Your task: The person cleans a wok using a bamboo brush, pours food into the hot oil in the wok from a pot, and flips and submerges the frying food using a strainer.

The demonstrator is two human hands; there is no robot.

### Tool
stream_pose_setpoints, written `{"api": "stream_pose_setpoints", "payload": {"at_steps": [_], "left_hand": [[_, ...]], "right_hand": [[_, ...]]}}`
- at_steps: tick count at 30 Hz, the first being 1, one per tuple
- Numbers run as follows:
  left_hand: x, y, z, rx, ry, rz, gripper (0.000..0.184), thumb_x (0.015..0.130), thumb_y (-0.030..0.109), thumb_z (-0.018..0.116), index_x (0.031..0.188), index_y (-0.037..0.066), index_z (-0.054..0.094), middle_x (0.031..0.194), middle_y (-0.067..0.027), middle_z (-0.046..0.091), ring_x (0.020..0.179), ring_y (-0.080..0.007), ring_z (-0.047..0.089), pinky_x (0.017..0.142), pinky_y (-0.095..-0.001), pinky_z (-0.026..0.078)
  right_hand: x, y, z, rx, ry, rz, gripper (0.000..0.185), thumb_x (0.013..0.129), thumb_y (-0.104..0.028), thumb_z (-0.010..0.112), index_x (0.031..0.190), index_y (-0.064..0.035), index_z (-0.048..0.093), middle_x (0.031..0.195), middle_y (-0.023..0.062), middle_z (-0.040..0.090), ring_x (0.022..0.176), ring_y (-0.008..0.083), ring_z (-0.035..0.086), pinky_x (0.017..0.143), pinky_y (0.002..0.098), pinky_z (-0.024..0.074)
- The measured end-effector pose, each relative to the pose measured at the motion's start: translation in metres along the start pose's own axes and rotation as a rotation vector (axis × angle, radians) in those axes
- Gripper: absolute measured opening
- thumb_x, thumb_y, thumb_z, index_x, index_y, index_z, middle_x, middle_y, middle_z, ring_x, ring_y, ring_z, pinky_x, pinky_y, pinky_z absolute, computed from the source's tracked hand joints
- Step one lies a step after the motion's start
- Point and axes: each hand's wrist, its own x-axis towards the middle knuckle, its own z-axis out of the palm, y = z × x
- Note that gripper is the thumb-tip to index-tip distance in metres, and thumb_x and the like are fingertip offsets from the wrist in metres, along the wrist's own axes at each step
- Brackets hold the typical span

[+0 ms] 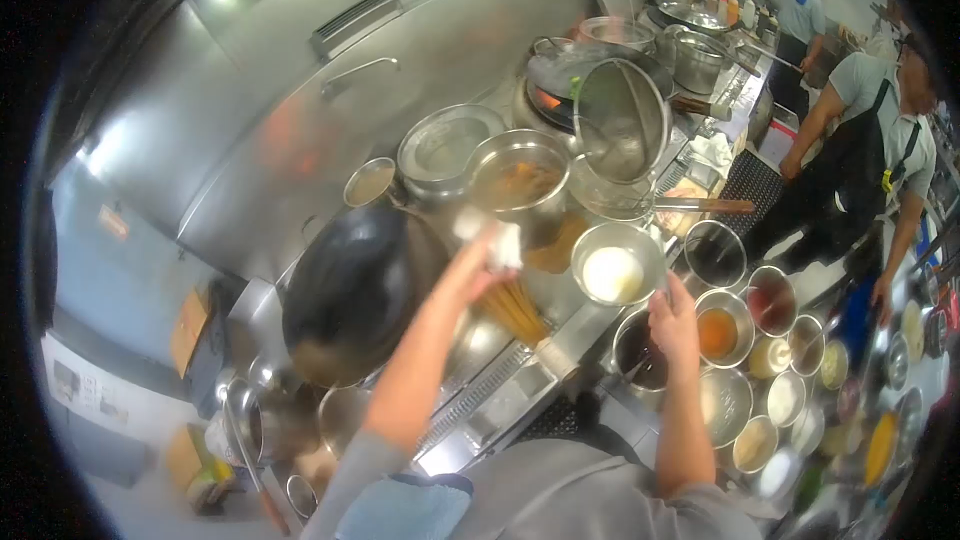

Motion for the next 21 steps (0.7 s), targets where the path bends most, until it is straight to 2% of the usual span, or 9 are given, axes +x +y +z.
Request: {"api": "stream_pose_setpoints", "payload": {"at_steps": [3,4,7,11,12,18,21], "left_hand": [[0.064,0.018,-0.023,0.082,0.085,-0.163,0.049,0.090,0.058,0.048,0.119,0.018,0.051,0.106,-0.0052,0.061,0.092,-0.0223,0.060,0.070,-0.0414,0.052],[0.074,0.025,-0.024,0.131,0.149,-0.201,0.051,0.088,0.061,0.049,0.118,0.020,0.052,0.105,-0.0053,0.061,0.091,-0.0230,0.059,0.074,-0.0442,0.050],[0.092,0.035,-0.024,0.242,0.242,-0.331,0.049,0.087,0.059,0.050,0.115,0.020,0.054,0.102,-0.0052,0.061,0.091,-0.0232,0.059,0.079,-0.0465,0.048],[0.114,0.046,-0.036,0.313,0.240,-0.520,0.038,0.081,0.047,0.060,0.106,0.019,0.059,0.100,-0.0041,0.061,0.089,-0.0229,0.059,0.082,-0.0465,0.047],[0.120,0.046,-0.037,0.286,0.265,-0.532,0.034,0.080,0.043,0.064,0.104,0.020,0.060,0.099,-0.0036,0.061,0.088,-0.0228,0.059,0.081,-0.0460,0.047],[0.102,0.050,-0.008,0.147,0.341,-0.519,0.026,0.082,0.038,0.064,0.100,0.020,0.061,0.097,-0.0030,0.061,0.088,-0.0220,0.059,0.079,-0.0438,0.049],[0.101,0.049,-0.004,0.219,0.366,-0.476,0.024,0.082,0.033,0.061,0.101,0.017,0.060,0.094,-0.0041,0.061,0.083,-0.0221,0.060,0.076,-0.0441,0.050]], "right_hand": [[0.014,-0.001,-0.010,-0.031,-0.077,0.044,0.046,0.092,-0.009,0.050,0.137,-0.0016,0.040,0.070,-0.0017,0.049,0.049,0.0040,0.041,0.039,0.0191,0.0315],[0.018,-0.004,-0.012,-0.031,-0.103,0.067,0.047,0.092,-0.009,0.049,0.137,-0.0014,0.040,0.069,-0.0019,0.049,0.049,0.0040,0.041,0.039,0.0192,0.0315],[0.031,0.001,-0.021,-0.048,-0.126,0.096,0.048,0.092,-0.009,0.049,0.138,-0.0005,0.039,0.069,-0.0022,0.049,0.050,0.0039,0.041,0.040,0.0192,0.0314],[0.044,-0.004,-0.033,-0.070,-0.159,0.122,0.049,0.092,-0.009,0.048,0.139,0.0000,0.037,0.069,-0.0019,0.049,0.051,0.0038,0.041,0.040,0.0191,0.0316],[0.047,-0.006,-0.034,-0.090,-0.161,0.116,0.049,0.093,-0.008,0.048,0.139,0.0000,0.037,0.069,-0.0019,0.049,0.051,0.0038,0.041,0.040,0.0191,0.0316],[0.050,-0.012,-0.043,-0.095,-0.161,0.126,0.045,0.093,-0.005,0.047,0.137,-0.0003,0.040,0.073,0.0011,0.050,0.045,0.0041,0.039,0.035,0.0200,0.0315],[0.048,-0.011,-0.050,-0.140,-0.167,0.138,0.045,0.094,-0.005,0.047,0.137,-0.0001,0.040,0.073,0.0019,0.050,0.046,0.0043,0.039,0.035,0.0202,0.0320]]}}
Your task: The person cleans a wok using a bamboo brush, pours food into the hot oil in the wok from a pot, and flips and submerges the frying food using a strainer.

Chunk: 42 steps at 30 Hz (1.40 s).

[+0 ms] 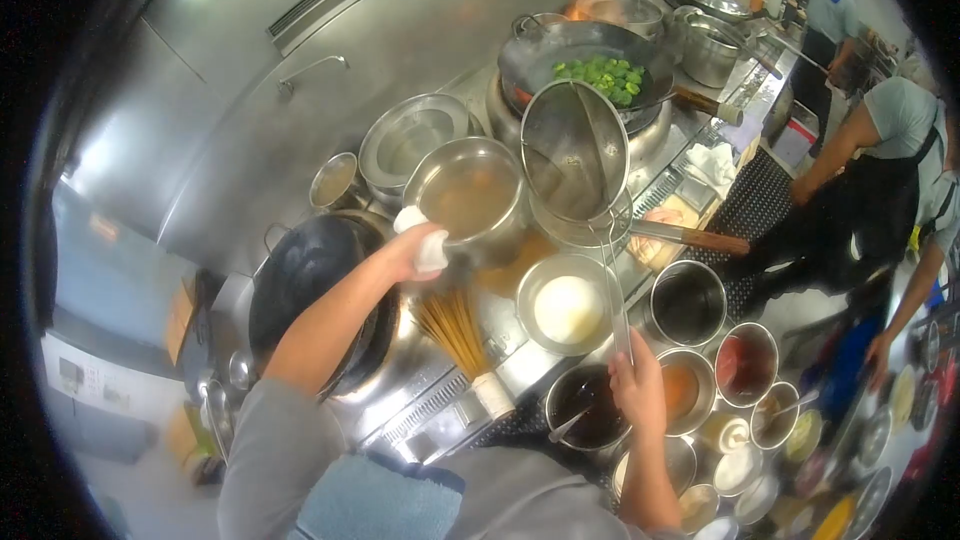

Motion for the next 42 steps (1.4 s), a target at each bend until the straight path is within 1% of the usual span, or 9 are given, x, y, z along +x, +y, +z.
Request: {"api": "stream_pose_setpoints", "payload": {"at_steps": [6,12,15,18,23,32,34,38,42], "left_hand": [[0.045,-0.018,-0.001,-0.236,0.126,0.141,0.024,0.080,0.017,0.056,0.101,0.006,0.056,0.089,-0.0093,0.061,0.073,-0.0251,0.063,0.065,-0.0458,0.053],[0.039,-0.022,0.001,-0.301,0.192,0.251,0.024,0.077,0.014,0.058,0.099,0.003,0.055,0.083,-0.0109,0.062,0.063,-0.0273,0.063,0.057,-0.0461,0.052],[0.042,-0.021,-0.006,-0.281,0.176,0.261,0.023,0.076,0.014,0.058,0.097,0.003,0.056,0.081,-0.0111,0.062,0.064,-0.0278,0.063,0.056,-0.0460,0.052],[0.072,-0.024,-0.034,-0.320,-0.006,0.228,0.021,0.076,0.015,0.058,0.094,0.004,0.057,0.080,-0.0109,0.062,0.063,-0.0281,0.063,0.056,-0.0452,0.052],[0.003,-0.006,-0.051,-0.303,-0.076,0.294,0.016,0.077,0.017,0.058,0.089,0.006,0.057,0.078,-0.0094,0.061,0.065,-0.0244,0.062,0.057,-0.0447,0.052],[-0.196,0.005,-0.134,-0.311,0.089,0.450,0.018,0.077,0.020,0.063,0.091,0.012,0.055,0.074,-0.0035,0.058,0.062,-0.0192,0.059,0.058,-0.0418,0.052],[-0.247,-0.008,-0.162,-0.282,0.150,0.495,0.022,0.077,0.022,0.064,0.094,0.012,0.055,0.076,-0.0027,0.059,0.066,-0.0177,0.059,0.059,-0.0405,0.051],[-0.343,-0.048,-0.187,-0.339,0.499,0.550,0.024,0.078,0.021,0.063,0.099,0.012,0.055,0.080,-0.0032,0.058,0.075,-0.0172,0.060,0.066,-0.0387,0.053],[-0.394,-0.100,-0.226,-0.421,0.713,0.531,0.023,0.077,0.019,0.060,0.098,0.013,0.054,0.078,-0.0026,0.057,0.069,-0.0165,0.059,0.061,-0.0379,0.052]], "right_hand": [[-0.003,0.005,-0.006,0.049,-0.018,0.043,0.048,0.094,-0.010,0.047,0.140,-0.0014,0.037,0.073,0.0016,0.052,0.050,0.0049,0.043,0.039,0.0193,0.0339],[-0.014,-0.002,-0.009,0.026,-0.050,0.034,0.046,0.094,-0.008,0.046,0.140,-0.0014,0.038,0.072,0.0019,0.052,0.048,0.0052,0.043,0.038,0.0201,0.0333],[-0.024,-0.006,-0.020,0.029,-0.054,0.013,0.044,0.093,-0.004,0.044,0.137,-0.0019,0.041,0.072,0.0012,0.052,0.048,0.0046,0.042,0.040,0.0193,0.0328],[-0.032,-0.005,-0.026,0.048,-0.037,0.017,0.042,0.093,-0.003,0.043,0.135,-0.0021,0.044,0.071,0.0006,0.051,0.049,0.0039,0.042,0.042,0.0181,0.0328],[-0.036,-0.009,-0.025,0.041,-0.029,0.008,0.041,0.093,-0.004,0.044,0.134,-0.0023,0.045,0.072,0.0002,0.052,0.048,0.0034,0.042,0.041,0.0176,0.0326],[-0.029,-0.050,0.013,0.202,-0.278,-0.046,0.048,0.093,-0.009,0.046,0.138,0.0005,0.037,0.075,0.0006,0.051,0.045,0.0034,0.039,0.036,0.0178,0.0311],[-0.028,-0.060,0.027,0.255,-0.394,-0.035,0.049,0.093,-0.009,0.047,0.139,0.0005,0.036,0.076,0.0014,0.050,0.045,0.0037,0.038,0.036,0.0180,0.0312],[-0.029,-0.073,0.067,0.348,-0.604,-0.006,0.051,0.092,-0.006,0.047,0.140,0.0024,0.032,0.078,0.0045,0.050,0.042,0.0037,0.034,0.033,0.0183,0.0290],[-0.032,-0.080,0.109,0.348,-0.799,0.109,0.052,0.091,-0.002,0.046,0.141,0.0015,0.032,0.079,0.0048,0.050,0.044,0.0043,0.033,0.033,0.0186,0.0304]]}}
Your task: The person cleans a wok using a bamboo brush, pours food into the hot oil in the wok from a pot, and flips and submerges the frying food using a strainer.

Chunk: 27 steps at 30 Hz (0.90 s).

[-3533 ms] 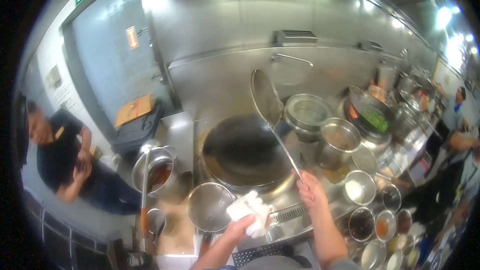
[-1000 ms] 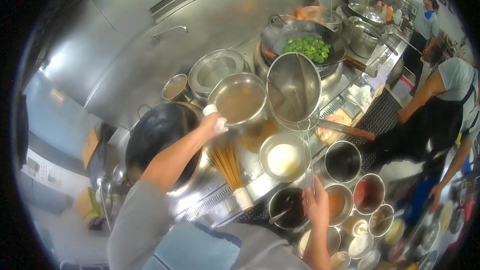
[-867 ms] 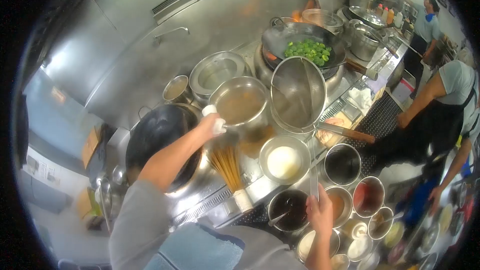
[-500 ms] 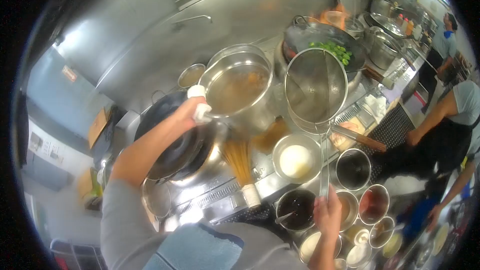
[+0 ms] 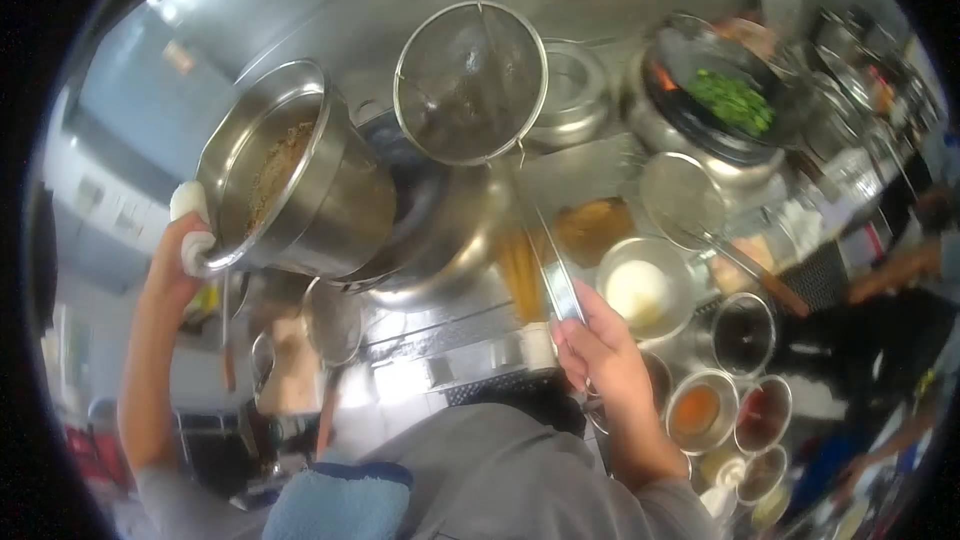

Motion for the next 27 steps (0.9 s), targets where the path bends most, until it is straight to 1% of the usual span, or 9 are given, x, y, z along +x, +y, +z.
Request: {"api": "stream_pose_setpoints", "payload": {"at_steps": [2,6,8,12,17,20,21,24,27], "left_hand": [[-0.016,-0.005,-0.048,0.043,0.127,-0.042,0.021,0.077,0.018,0.060,0.096,0.012,0.054,0.076,-0.0020,0.056,0.065,-0.0160,0.058,0.058,-0.0371,0.051],[-0.023,-0.013,-0.090,0.116,0.276,-0.121,0.016,0.078,0.020,0.061,0.090,0.011,0.053,0.072,-0.0016,0.056,0.058,-0.0151,0.056,0.050,-0.0337,0.048],[-0.013,-0.024,-0.110,0.176,0.315,-0.173,0.016,0.079,0.021,0.060,0.089,0.011,0.054,0.070,-0.0017,0.056,0.057,-0.0149,0.056,0.048,-0.0330,0.047],[0.013,-0.062,-0.153,0.254,0.281,-0.219,0.014,0.080,0.020,0.059,0.087,0.008,0.055,0.070,-0.0035,0.057,0.053,-0.0161,0.056,0.041,-0.0373,0.047],[0.039,-0.073,-0.137,0.431,0.405,-0.219,0.025,0.075,0.018,0.063,0.093,0.001,0.058,0.071,-0.0078,0.059,0.053,-0.0202,0.059,0.042,-0.0363,0.051],[0.070,-0.071,-0.146,0.624,0.354,-0.222,0.029,0.073,0.016,0.064,0.096,-0.002,0.061,0.076,-0.0094,0.062,0.057,-0.0226,0.062,0.045,-0.0393,0.054],[0.084,-0.073,-0.154,0.656,0.332,-0.168,0.028,0.071,0.014,0.065,0.092,-0.004,0.064,0.078,-0.0115,0.064,0.061,-0.0241,0.065,0.047,-0.0409,0.055],[0.083,-0.041,-0.117,0.943,0.372,-0.200,0.029,0.069,0.016,0.068,0.089,-0.004,0.066,0.078,-0.0142,0.065,0.062,-0.0260,0.066,0.046,-0.0408,0.055],[0.094,-0.023,-0.094,1.321,0.405,-0.166,0.036,0.065,0.020,0.071,0.090,-0.005,0.068,0.084,-0.0177,0.069,0.072,-0.0307,0.069,0.059,-0.0414,0.057]], "right_hand": [[0.020,0.007,0.016,0.032,-0.085,0.109,0.052,0.091,-0.001,0.046,0.141,0.0012,0.032,0.079,0.0048,0.050,0.045,0.0045,0.034,0.034,0.0188,0.0309],[0.042,0.004,0.051,-0.018,-0.222,0.298,0.049,0.089,-0.002,0.043,0.138,-0.0028,0.038,0.081,0.0019,0.050,0.049,0.0052,0.038,0.038,0.0203,0.0333],[0.051,0.013,0.059,-0.017,-0.270,0.363,0.050,0.089,-0.001,0.043,0.138,-0.0034,0.038,0.082,0.0022,0.051,0.049,0.0054,0.038,0.038,0.0208,0.0336],[0.052,0.032,0.067,0.010,-0.279,0.470,0.052,0.088,-0.002,0.044,0.139,-0.0037,0.036,0.083,0.0035,0.052,0.051,0.0062,0.039,0.038,0.0216,0.0343],[0.054,0.028,0.080,0.042,-0.378,0.519,0.052,0.088,-0.005,0.046,0.139,-0.0018,0.035,0.083,0.0050,0.051,0.050,0.0063,0.039,0.037,0.0210,0.0339],[0.054,0.025,0.085,0.052,-0.374,0.535,0.050,0.088,-0.006,0.046,0.137,-0.0001,0.037,0.082,0.0052,0.050,0.047,0.0051,0.038,0.035,0.0198,0.0316],[0.055,0.022,0.087,0.045,-0.379,0.539,0.050,0.088,-0.006,0.046,0.136,-0.0001,0.037,0.082,0.0053,0.050,0.047,0.0053,0.038,0.034,0.0199,0.0319],[0.059,0.019,0.084,0.040,-0.433,0.556,0.050,0.088,-0.007,0.047,0.136,-0.0002,0.037,0.082,0.0055,0.050,0.047,0.0057,0.039,0.034,0.0202,0.0328],[0.060,0.014,0.083,0.045,-0.458,0.567,0.051,0.088,-0.007,0.047,0.138,-0.0006,0.035,0.083,0.0054,0.050,0.047,0.0061,0.039,0.033,0.0206,0.0345]]}}
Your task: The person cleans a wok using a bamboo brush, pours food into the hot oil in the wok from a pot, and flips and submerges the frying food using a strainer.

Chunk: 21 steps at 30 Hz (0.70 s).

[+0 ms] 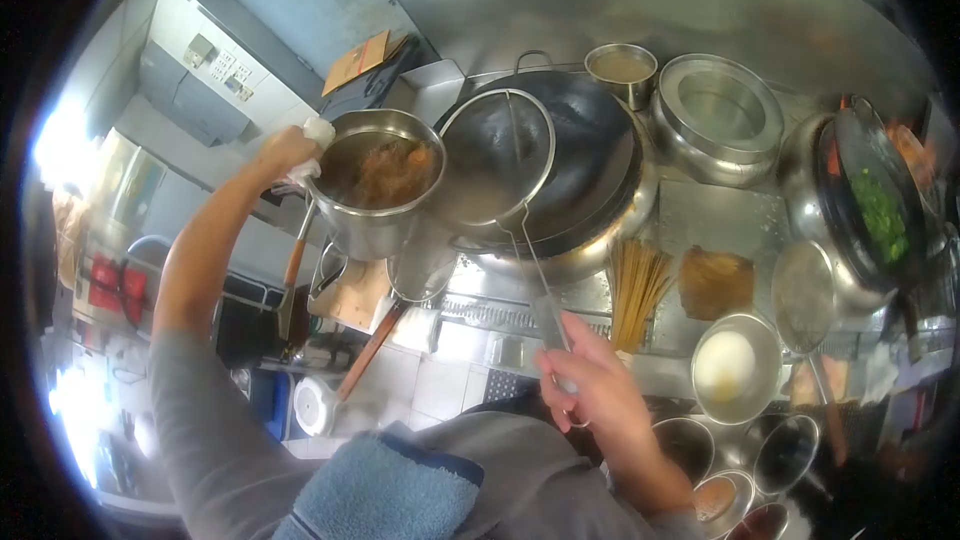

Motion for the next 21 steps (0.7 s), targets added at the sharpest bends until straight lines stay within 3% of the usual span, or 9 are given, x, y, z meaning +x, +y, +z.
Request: {"api": "stream_pose_setpoints", "payload": {"at_steps": [7,13,16,21], "left_hand": [[0.035,0.027,0.003,0.300,0.035,0.097,0.043,0.063,0.026,0.073,0.097,-0.001,0.070,0.095,-0.0201,0.069,0.087,-0.0337,0.068,0.077,-0.0394,0.056],[0.038,0.062,0.007,0.476,0.120,0.148,0.037,0.072,0.030,0.067,0.100,0.005,0.070,0.102,-0.0163,0.069,0.094,-0.0308,0.068,0.082,-0.0381,0.054],[0.035,0.073,0.010,0.443,0.162,0.175,0.041,0.070,0.029,0.070,0.099,0.000,0.069,0.103,-0.0205,0.068,0.097,-0.0339,0.066,0.085,-0.0407,0.053],[0.030,0.092,0.014,0.531,0.163,0.210,0.038,0.074,0.026,0.067,0.104,0.004,0.067,0.106,-0.0175,0.068,0.099,-0.0320,0.066,0.084,-0.0397,0.053]], "right_hand": [[0.000,-0.001,-0.008,0.025,-0.047,-0.006,0.054,0.088,-0.004,0.046,0.140,-0.0006,0.031,0.082,0.0045,0.048,0.046,0.0058,0.039,0.034,0.0211,0.0375],[0.001,-0.007,-0.008,0.095,-0.064,-0.028,0.053,0.086,-0.002,0.045,0.137,0.0007,0.032,0.080,0.0038,0.047,0.044,0.0048,0.037,0.032,0.0201,0.0358],[0.000,-0.008,-0.010,0.103,-0.067,-0.036,0.055,0.085,-0.002,0.045,0.137,0.0022,0.030,0.080,0.0034,0.046,0.044,0.0047,0.036,0.031,0.0198,0.0356],[0.003,0.002,-0.017,0.180,-0.003,-0.020,0.052,0.084,-0.001,0.044,0.134,0.0038,0.031,0.079,0.0025,0.046,0.043,0.0033,0.035,0.030,0.0188,0.0349]]}}
